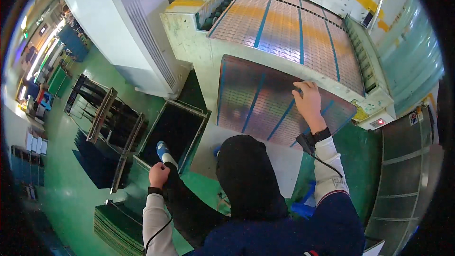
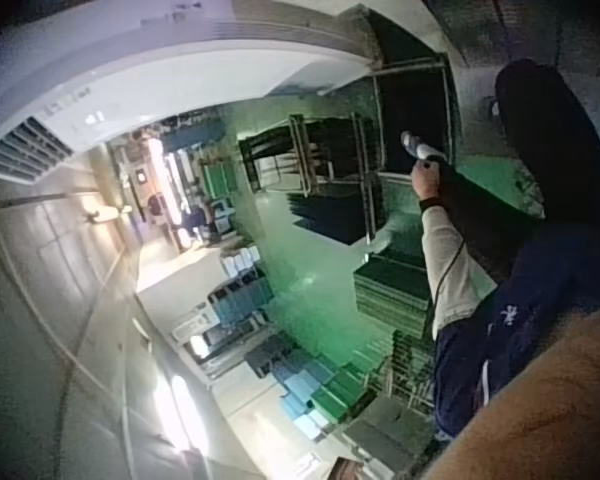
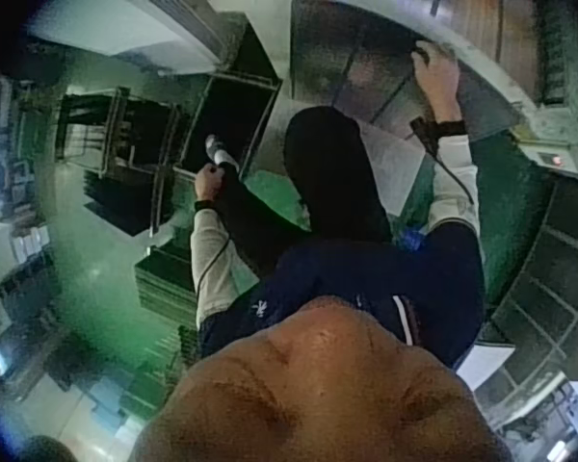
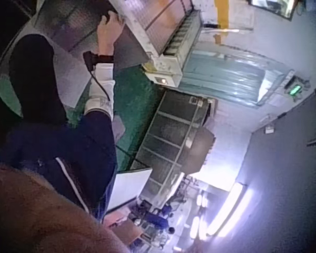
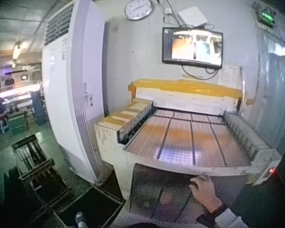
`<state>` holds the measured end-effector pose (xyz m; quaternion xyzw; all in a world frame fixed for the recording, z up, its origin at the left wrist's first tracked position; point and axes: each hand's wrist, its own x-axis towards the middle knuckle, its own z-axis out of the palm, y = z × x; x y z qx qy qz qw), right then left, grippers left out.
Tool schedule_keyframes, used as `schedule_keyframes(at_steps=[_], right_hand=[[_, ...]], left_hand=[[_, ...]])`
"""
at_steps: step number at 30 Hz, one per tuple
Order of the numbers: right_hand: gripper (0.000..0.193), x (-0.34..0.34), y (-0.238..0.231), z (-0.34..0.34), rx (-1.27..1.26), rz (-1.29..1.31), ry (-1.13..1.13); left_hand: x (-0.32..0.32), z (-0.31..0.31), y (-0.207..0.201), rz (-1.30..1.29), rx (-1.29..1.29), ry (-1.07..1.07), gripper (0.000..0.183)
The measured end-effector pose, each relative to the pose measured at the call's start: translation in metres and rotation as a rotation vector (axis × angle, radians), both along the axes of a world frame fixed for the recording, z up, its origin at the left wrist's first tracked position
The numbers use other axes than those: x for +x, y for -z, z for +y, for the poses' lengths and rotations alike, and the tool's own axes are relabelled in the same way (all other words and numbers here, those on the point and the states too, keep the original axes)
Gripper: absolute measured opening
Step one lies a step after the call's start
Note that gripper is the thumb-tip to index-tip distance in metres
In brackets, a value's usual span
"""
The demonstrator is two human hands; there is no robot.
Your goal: Operating a sheet metal machine by loading metal sheets into it.
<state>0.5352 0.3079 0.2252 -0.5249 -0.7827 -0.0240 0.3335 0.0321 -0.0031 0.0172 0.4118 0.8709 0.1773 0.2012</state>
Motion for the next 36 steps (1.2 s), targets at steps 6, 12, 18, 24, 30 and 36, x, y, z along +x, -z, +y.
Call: schedule_keyframes(at_steps=[6,12,18,24,30,36], right_hand=[[0.023,0.002,0.002,0.001,0.037,-0.021,-0.012],[0.022,-0.001,-0.001,0.001,0.067,-0.023,0.001],[0.021,0.001,-0.001,0.003,0.103,-0.062,-0.006],[0.013,-0.003,-0.002,0.01,0.119,-0.058,-0.017],[0.014,-0.013,-0.006,0.007,0.021,-0.168,-0.047],[0.016,-0.01,0.005,-0.006,0.082,-0.005,0.009]], left_hand=[[0.008,0.003,-0.011,0.036,0.018,0.02,0.02],[0.008,0.003,-0.014,0.044,0.006,0.025,0.02],[0.007,0.006,-0.012,0.038,-0.024,0.021,0.02],[0.002,0.002,-0.005,0.026,-0.019,0.029,0.02],[-0.003,-0.003,0.001,0.041,-0.007,0.007,0.019],[0.006,0.004,-0.008,0.0,0.007,0.015,0.019]])
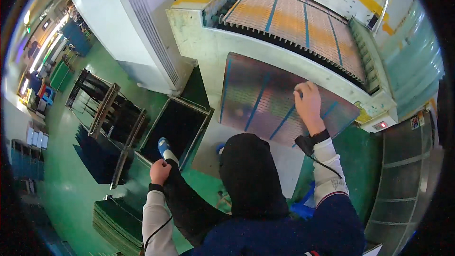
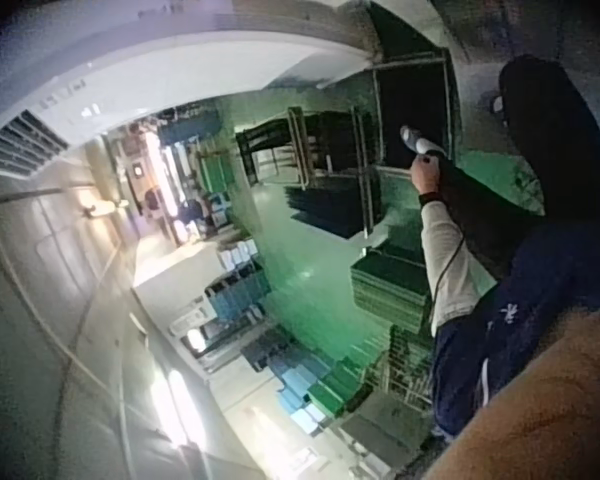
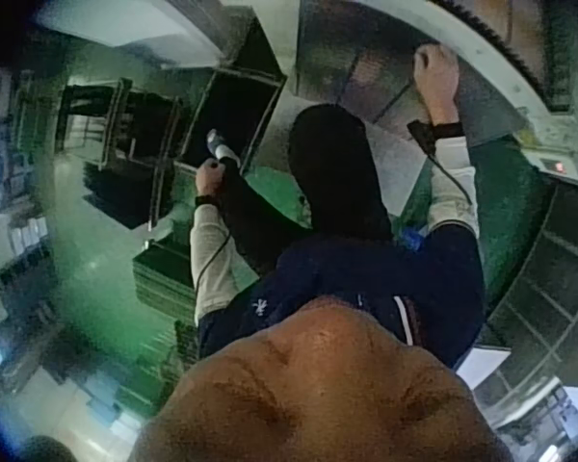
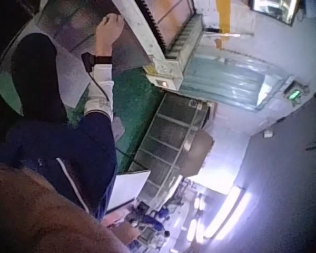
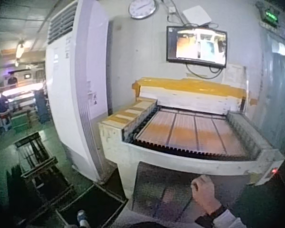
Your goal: Operating a sheet metal machine by loading metal sheets into it.
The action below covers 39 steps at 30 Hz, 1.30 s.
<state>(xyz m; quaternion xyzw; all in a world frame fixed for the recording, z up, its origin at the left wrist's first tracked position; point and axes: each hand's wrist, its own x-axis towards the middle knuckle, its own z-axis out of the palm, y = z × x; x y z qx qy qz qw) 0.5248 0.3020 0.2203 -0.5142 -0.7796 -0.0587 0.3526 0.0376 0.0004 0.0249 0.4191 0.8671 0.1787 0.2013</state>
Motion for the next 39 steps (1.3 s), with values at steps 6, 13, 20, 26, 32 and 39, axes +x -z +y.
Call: schedule_keyframes(at_steps=[6,13,20,26,32,39], right_hand=[[0.025,0.007,-0.005,0.01,0.037,-0.119,0.039],[0.026,0.002,0.002,0.0,0.102,-0.161,0.055],[0.026,0.003,-0.004,-0.006,0.125,-0.144,-0.003],[0.032,0.001,0.0,-0.023,0.121,-0.151,-0.002],[0.025,-0.003,-0.01,-0.048,0.086,-0.142,-0.007],[0.011,-0.009,-0.036,-0.076,-0.244,-0.023,-0.128]], left_hand=[[0.0,-0.001,0.0,0.068,0.0,-0.019,0.019],[0.003,0.0,-0.01,0.027,-0.011,-0.005,0.019],[0.0,-0.003,-0.001,0.031,0.01,-0.003,0.019],[-0.004,-0.007,0.005,0.057,0.029,0.0,0.019],[0.002,-0.006,-0.003,0.036,0.021,-0.023,0.018],[-0.005,-0.011,0.003,0.054,-0.006,-0.012,0.021]])
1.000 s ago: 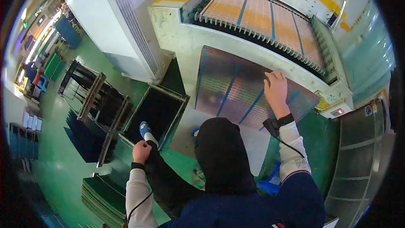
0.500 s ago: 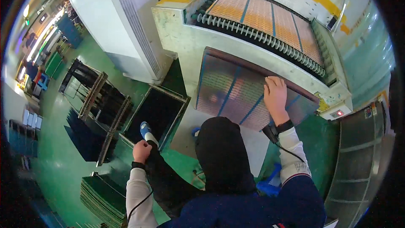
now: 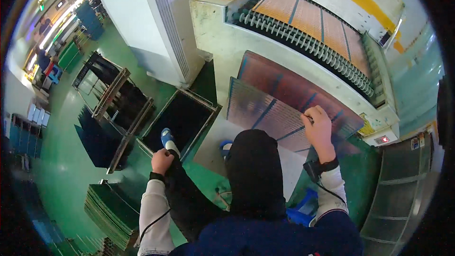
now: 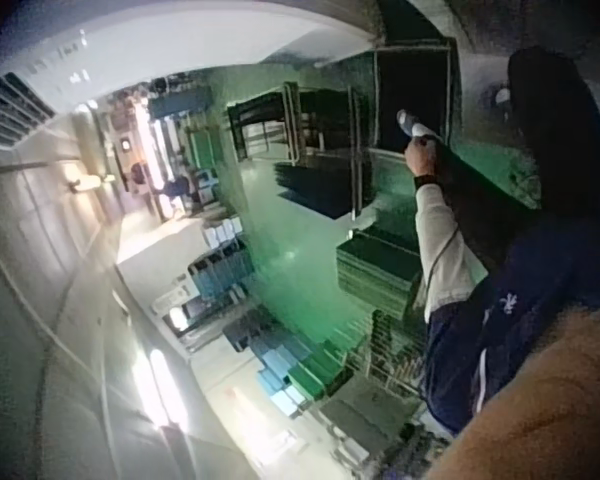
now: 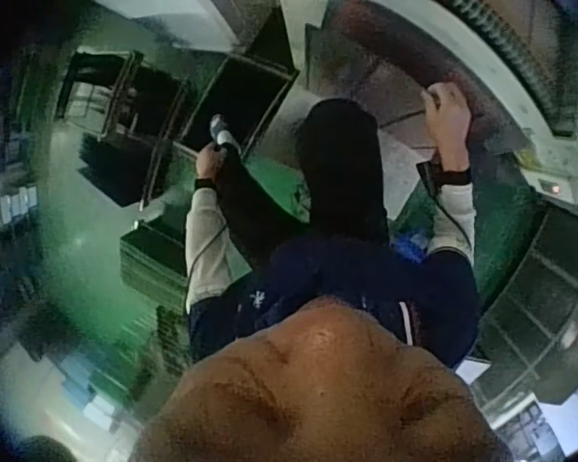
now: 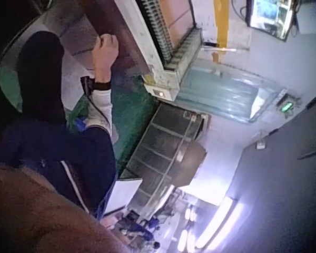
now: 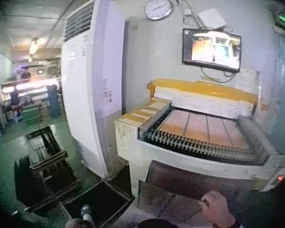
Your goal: Operating a sheet metal machine by loading metal sheets into it.
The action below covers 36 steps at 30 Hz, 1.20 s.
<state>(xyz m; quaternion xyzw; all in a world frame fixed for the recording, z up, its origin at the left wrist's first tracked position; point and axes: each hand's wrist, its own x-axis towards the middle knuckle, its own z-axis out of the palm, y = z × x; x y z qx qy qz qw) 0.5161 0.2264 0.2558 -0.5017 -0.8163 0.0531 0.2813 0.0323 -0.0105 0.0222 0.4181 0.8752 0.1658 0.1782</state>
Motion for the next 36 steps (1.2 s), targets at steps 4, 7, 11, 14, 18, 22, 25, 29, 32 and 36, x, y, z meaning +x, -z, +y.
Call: schedule_keyframes(at_steps=[4,7,11,14,18,22,25,29,32,36], right_hand=[[0.013,0.022,0.005,0.009,-0.219,-0.267,-0.125],[0.016,0.017,0.006,0.008,-0.328,-0.327,-0.128],[0.016,0.01,0.003,0.003,-0.377,-0.358,-0.103],[0.015,0.008,0.003,0.0,-0.39,-0.396,-0.113],[0.014,0.008,0.006,-0.009,-0.287,-0.371,-0.083],[0.016,0.018,-0.01,-0.013,-0.255,-0.229,-0.018],[0.019,0.038,-0.042,-0.014,-0.219,-0.094,0.065],[0.022,0.089,-0.069,-0.006,-0.18,0.464,0.098],[0.018,0.097,-0.092,-0.01,-0.091,0.843,0.271],[0.037,0.068,-0.109,-0.03,-0.076,1.0,0.521]], left_hand=[[0.002,0.005,-0.002,0.006,-0.014,0.012,0.025],[0.002,0.004,-0.001,-0.024,-0.03,-0.016,0.028],[0.003,0.003,-0.005,-0.007,-0.011,0.016,0.029],[0.006,0.004,-0.008,-0.02,-0.015,-0.029,0.02],[0.008,0.005,-0.009,-0.002,0.006,-0.002,0.02],[0.006,0.007,-0.008,0.007,-0.001,-0.019,0.022],[0.002,0.004,-0.002,-0.016,0.005,-0.031,0.023],[0.004,0.008,-0.001,-0.016,0.014,0.007,0.023],[0.001,0.006,0.003,-0.042,0.005,-0.024,0.023],[-0.002,0.0,0.007,-0.002,0.005,-0.006,0.025]])
